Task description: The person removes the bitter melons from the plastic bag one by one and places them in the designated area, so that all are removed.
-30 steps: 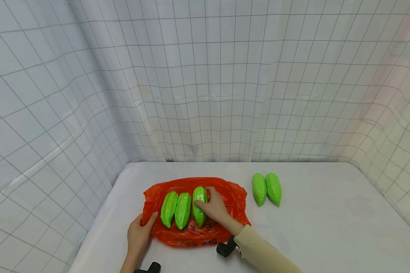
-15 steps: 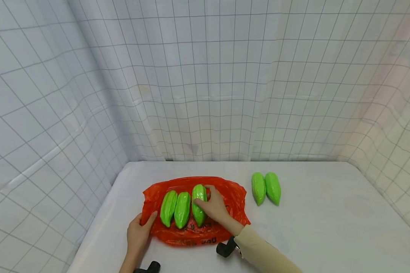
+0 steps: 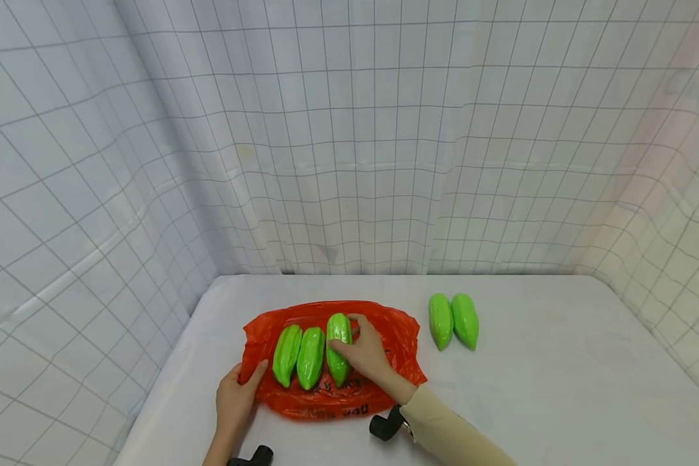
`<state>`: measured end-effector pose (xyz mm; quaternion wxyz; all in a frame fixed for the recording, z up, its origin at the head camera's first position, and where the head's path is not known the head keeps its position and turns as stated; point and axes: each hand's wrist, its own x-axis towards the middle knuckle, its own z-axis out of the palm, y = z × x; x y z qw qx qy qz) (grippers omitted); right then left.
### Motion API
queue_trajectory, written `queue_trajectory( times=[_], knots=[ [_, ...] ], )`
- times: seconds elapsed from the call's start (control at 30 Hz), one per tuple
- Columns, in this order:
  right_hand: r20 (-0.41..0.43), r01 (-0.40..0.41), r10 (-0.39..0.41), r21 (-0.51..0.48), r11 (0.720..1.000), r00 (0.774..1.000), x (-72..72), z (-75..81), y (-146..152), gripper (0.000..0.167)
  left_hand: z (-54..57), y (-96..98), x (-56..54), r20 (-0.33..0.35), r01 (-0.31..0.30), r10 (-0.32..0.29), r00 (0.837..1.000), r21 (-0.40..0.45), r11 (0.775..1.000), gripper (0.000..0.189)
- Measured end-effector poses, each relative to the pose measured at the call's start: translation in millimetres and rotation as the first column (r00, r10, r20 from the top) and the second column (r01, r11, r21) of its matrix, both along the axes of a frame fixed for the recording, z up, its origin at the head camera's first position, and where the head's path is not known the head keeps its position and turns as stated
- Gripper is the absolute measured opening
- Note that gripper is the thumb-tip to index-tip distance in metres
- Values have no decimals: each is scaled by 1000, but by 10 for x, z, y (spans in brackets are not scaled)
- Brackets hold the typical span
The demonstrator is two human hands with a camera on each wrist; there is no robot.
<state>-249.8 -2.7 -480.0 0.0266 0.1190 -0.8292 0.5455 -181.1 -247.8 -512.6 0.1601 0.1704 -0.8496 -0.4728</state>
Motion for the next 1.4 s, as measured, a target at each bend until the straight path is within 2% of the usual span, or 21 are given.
queue_trajectory(
  times=[0.37,1.07,1.4],
  knots=[
    [-21,15,-16,-56,998,1000,16,39,25,64,-11,-5,-12,1,-3,3,1000,4,1000,47],
    [-130,8,-25,-130,991,991,74,129,68,58,-33,-6,-20,14,-11,11,1000,-4,1000,47],
    [-133,7,-29,-158,987,991,127,204,121,59,-31,-1,-25,15,-8,8,1000,0,1000,48]
  ],
)
